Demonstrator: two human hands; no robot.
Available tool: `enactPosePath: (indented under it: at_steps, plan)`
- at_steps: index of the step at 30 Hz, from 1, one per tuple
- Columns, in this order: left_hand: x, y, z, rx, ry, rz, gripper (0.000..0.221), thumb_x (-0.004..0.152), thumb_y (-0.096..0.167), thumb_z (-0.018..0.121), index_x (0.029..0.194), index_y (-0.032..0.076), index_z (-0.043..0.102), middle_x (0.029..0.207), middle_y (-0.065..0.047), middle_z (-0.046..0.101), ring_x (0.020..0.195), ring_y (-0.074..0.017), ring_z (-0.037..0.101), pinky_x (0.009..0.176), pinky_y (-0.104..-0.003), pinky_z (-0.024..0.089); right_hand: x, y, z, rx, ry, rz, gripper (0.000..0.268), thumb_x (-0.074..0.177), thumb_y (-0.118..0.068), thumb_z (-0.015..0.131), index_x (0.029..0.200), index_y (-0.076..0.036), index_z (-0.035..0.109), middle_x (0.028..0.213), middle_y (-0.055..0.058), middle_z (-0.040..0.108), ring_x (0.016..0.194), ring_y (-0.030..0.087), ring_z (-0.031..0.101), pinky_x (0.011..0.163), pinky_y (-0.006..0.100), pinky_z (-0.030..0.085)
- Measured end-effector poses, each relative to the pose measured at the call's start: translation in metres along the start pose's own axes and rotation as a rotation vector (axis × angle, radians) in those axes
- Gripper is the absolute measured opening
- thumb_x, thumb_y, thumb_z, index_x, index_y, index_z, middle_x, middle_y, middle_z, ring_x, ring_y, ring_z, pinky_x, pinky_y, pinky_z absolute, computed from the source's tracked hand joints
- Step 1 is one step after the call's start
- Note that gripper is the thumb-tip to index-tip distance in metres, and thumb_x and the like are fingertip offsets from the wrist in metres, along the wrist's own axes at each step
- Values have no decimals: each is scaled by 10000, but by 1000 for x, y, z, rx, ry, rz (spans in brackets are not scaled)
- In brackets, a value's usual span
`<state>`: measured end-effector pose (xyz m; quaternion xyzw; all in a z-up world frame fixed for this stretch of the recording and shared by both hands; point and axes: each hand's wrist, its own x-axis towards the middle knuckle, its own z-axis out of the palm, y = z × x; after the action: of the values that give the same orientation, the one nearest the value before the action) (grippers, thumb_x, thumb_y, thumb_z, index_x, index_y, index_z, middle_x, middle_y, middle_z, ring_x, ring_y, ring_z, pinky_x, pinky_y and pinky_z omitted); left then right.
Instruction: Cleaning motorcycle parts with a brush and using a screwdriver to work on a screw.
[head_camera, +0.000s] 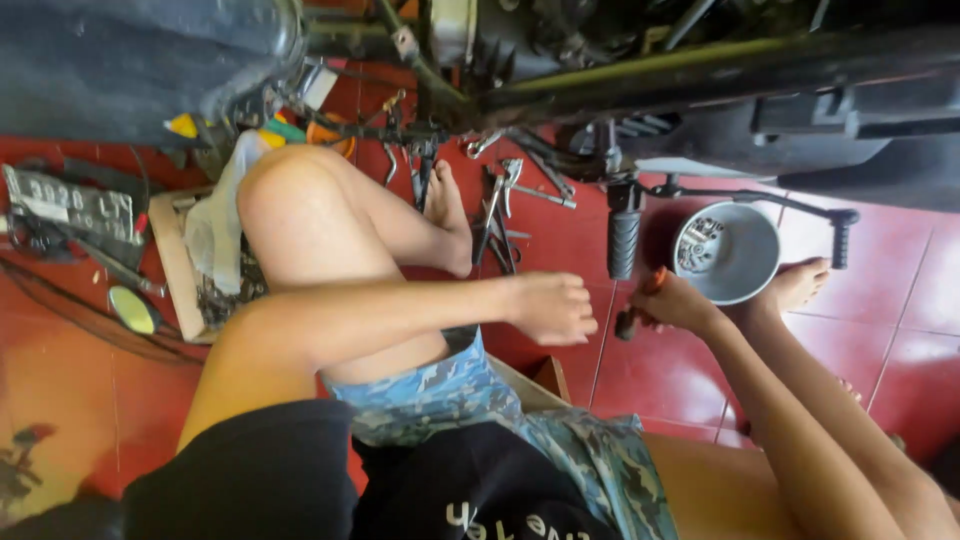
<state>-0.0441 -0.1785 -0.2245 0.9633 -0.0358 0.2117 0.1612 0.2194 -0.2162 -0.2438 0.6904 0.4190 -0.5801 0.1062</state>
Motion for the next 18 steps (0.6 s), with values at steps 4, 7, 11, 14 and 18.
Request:
enactPosePath:
  at_steps: [4,7,11,14,18]
  plan:
    - [-54,-54,86,-42,-524,-352,138,851,306,718,842,168,730,829,-72,763,791,-292,754,692,-488,565,40,-15,22,15,-69,16,208,814,-156,699,803,28,795,672,220,740,555,263,727,469,336,587]
    - [-95,-124,129,39,-748,-525,138,818,208,724,942,152,748,957,-95,770,925,-353,732,806,-510,519,90,-14,41,315,-30,-301,231,850,-238,729,841,-8,716,595,190,675,464,205,629,412,269,513]
    - [-137,-186,178,126,-677,-936,327,842,216,674,1168,202,696,1167,-74,709,1104,-359,679,899,-556,480,161,-24,74,403,279,-360,356,989,-267,661,1138,55,636,959,253,723,679,314,695,612,392,561]
    - [-149,-185,196,18,-459,-1320,475,826,172,685,1297,201,627,1270,-115,654,1137,-387,665,898,-557,525,188,-35,107,403,569,-291,520,956,-226,711,1373,-80,438,1157,164,715,845,321,723,741,487,576]
    - [-135,-130,162,-97,-347,-1721,646,795,58,760,1392,75,512,1355,-237,533,1217,-457,589,940,-563,544,185,-59,175,192,674,-39,500,931,-250,669,1336,-198,380,1105,57,646,1010,333,716,878,544,579]
